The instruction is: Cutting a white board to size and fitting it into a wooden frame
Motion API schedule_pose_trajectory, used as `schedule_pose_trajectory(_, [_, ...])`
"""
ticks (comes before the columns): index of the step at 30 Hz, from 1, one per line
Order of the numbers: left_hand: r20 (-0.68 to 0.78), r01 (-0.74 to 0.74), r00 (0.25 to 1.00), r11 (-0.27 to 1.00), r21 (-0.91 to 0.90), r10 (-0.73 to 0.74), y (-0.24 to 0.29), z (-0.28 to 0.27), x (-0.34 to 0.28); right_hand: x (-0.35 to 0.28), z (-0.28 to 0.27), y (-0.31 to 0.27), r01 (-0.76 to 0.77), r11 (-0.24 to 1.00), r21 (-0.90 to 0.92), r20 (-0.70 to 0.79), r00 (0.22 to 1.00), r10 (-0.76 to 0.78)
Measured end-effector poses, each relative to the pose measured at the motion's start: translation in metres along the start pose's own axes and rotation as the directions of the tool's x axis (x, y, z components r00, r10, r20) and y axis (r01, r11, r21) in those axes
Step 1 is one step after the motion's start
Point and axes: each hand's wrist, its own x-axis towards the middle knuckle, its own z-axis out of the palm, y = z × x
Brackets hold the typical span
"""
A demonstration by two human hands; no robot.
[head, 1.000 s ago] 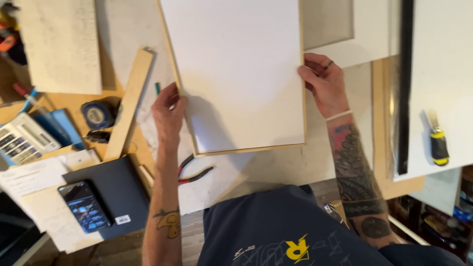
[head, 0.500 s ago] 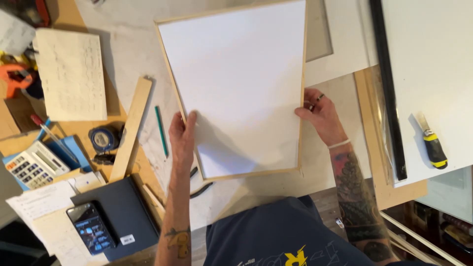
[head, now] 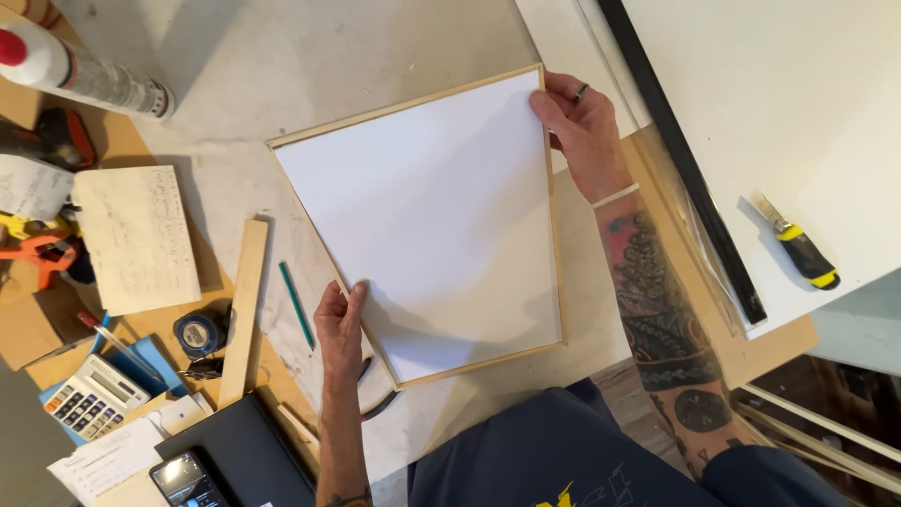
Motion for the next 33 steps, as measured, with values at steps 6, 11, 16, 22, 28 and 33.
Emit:
schedule_pose_trajectory(6, [-0.009, 0.003, 1.000, 0.996, -0.093, -0.003, -0.003, -0.001, -0.002, 0.004, -0.017, 0.018, -0.014, 0.984, 0.175, 0.076, 0.997, 0.001])
schedule_pose_trajectory(11, [0.065, -0.089, 0.993, 0.988, -0.128, 0.098, 0.055, 0.014, -0.002, 0.007, -0.021, 0.020, -0.011, 0.972, 0.235, 0.085, 0.996, -0.009])
schedule_pose_trajectory(16, [0.059, -0.263, 0.963, 0.965, 0.018, 0.262, 0.150, 0.032, 0.016, 0.003, -0.002, 0.000, 0.054, 0.988, 0.142, 0.046, 0.997, -0.061])
schedule_pose_trajectory(22, [0.072, -0.278, 0.947, 0.913, -0.297, 0.312, 0.170, 0.036, 0.059, -0.013, 0.011, -0.029, 0.032, 0.993, 0.111, 0.007, 0.999, -0.033])
schedule_pose_trajectory(28, [0.081, -0.200, 0.963, 0.882, -0.426, 0.258, 0.163, 0.036, 0.070, -0.025, 0.016, -0.044, 0.027, 0.994, 0.102, 0.049, 0.998, -0.033])
schedule_pose_trajectory(33, [0.088, -0.205, 0.959, 0.876, -0.437, 0.268, 0.153, 0.032, 0.080, -0.014, 0.006, -0.025, 0.052, 0.992, 0.115, 0.067, 0.996, -0.060])
